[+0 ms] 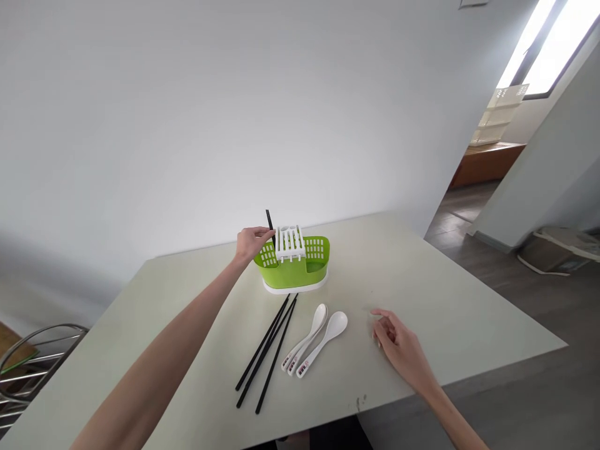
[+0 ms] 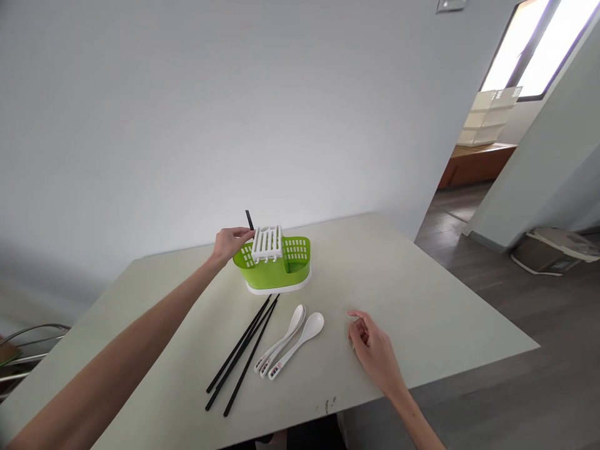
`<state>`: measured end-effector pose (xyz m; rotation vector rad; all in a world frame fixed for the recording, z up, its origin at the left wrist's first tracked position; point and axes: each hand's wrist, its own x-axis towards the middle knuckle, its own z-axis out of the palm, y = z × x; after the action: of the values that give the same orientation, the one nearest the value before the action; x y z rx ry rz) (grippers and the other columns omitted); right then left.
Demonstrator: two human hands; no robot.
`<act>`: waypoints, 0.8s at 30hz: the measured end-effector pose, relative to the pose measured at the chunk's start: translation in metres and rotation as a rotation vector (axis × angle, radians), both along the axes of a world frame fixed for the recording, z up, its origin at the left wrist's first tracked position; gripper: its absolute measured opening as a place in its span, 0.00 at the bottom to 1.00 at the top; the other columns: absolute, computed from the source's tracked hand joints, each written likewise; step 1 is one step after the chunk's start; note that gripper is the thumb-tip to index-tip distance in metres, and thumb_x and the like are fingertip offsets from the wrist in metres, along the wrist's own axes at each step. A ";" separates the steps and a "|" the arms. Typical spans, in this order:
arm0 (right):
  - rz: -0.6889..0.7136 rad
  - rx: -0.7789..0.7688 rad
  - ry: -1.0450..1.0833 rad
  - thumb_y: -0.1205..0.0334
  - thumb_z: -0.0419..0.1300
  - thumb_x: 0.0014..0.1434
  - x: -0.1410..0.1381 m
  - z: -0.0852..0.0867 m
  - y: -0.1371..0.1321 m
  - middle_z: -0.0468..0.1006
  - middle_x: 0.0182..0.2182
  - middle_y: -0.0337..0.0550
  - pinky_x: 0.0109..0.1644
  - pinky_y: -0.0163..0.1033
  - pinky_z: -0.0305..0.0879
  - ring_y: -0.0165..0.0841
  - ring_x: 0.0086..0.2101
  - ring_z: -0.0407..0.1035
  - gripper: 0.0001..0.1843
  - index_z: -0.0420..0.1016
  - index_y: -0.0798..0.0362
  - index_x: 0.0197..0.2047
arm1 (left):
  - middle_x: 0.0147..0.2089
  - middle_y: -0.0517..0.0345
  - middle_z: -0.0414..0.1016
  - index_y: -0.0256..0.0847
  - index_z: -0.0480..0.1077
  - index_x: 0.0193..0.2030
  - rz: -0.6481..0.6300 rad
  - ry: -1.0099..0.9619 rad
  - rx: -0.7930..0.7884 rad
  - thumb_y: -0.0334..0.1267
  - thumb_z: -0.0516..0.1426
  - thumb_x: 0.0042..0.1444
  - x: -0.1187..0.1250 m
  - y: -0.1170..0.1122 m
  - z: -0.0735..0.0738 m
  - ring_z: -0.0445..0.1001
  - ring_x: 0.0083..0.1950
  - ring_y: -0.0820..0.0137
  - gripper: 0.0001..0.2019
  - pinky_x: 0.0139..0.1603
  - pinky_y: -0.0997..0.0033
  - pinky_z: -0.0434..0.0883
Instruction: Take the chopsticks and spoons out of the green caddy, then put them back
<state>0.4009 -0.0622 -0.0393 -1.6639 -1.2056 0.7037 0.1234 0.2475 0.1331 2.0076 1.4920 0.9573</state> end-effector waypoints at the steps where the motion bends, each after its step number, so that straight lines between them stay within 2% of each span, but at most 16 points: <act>1: 0.006 -0.002 0.003 0.35 0.51 0.71 0.000 -0.002 0.000 0.78 0.29 0.41 0.35 0.41 0.67 0.37 0.29 0.72 0.30 0.73 0.51 0.57 | 0.48 0.48 0.87 0.41 0.85 0.42 -0.003 -0.007 -0.009 0.60 0.70 0.50 0.000 0.002 -0.001 0.83 0.53 0.54 0.23 0.57 0.59 0.77; 6: -0.004 -0.003 -0.012 0.34 0.51 0.70 0.000 -0.003 -0.001 0.78 0.29 0.41 0.35 0.42 0.68 0.38 0.29 0.72 0.30 0.73 0.50 0.57 | 0.51 0.49 0.87 0.43 0.85 0.43 -0.029 -0.018 -0.050 0.62 0.68 0.52 0.000 0.008 -0.006 0.82 0.54 0.55 0.24 0.57 0.60 0.76; 10: -0.024 -0.008 0.001 0.35 0.52 0.69 -0.001 0.000 -0.001 0.77 0.28 0.40 0.34 0.42 0.67 0.37 0.27 0.71 0.28 0.75 0.50 0.54 | 0.53 0.46 0.85 0.41 0.82 0.51 -0.075 0.001 -0.058 0.60 0.67 0.54 -0.003 0.006 -0.012 0.81 0.57 0.55 0.27 0.59 0.61 0.75; 15: -0.042 -0.008 -0.002 0.36 0.54 0.69 -0.001 0.000 -0.002 0.77 0.28 0.40 0.35 0.41 0.67 0.37 0.29 0.71 0.28 0.75 0.51 0.55 | 0.61 0.44 0.81 0.40 0.76 0.61 -0.116 0.072 -0.109 0.58 0.60 0.61 -0.025 -0.004 -0.028 0.78 0.61 0.55 0.28 0.60 0.60 0.74; 17: -0.046 -0.019 -0.014 0.36 0.53 0.69 0.000 -0.001 -0.003 0.77 0.28 0.40 0.35 0.41 0.67 0.37 0.29 0.71 0.28 0.75 0.51 0.55 | 0.63 0.45 0.80 0.41 0.76 0.60 -0.123 0.092 -0.143 0.54 0.57 0.64 -0.036 -0.009 -0.037 0.78 0.61 0.55 0.25 0.59 0.60 0.73; 20: -0.047 -0.035 -0.034 0.37 0.53 0.68 0.001 -0.002 -0.004 0.78 0.28 0.40 0.36 0.41 0.66 0.37 0.29 0.71 0.28 0.75 0.51 0.54 | 0.60 0.48 0.82 0.42 0.77 0.56 -0.117 0.083 -0.181 0.48 0.51 0.66 -0.044 -0.016 -0.048 0.79 0.59 0.57 0.21 0.58 0.60 0.74; 24: -0.040 -0.043 -0.039 0.38 0.54 0.69 0.003 -0.003 -0.006 0.78 0.29 0.41 0.37 0.41 0.67 0.37 0.30 0.72 0.26 0.74 0.51 0.55 | 0.58 0.46 0.82 0.40 0.76 0.55 -0.076 0.048 -0.196 0.44 0.48 0.68 -0.042 -0.022 -0.053 0.78 0.59 0.56 0.20 0.58 0.59 0.73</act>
<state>0.4043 -0.0680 -0.0420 -1.7403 -1.1882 0.6796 0.0817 0.2251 0.0806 1.9430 1.4621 0.7077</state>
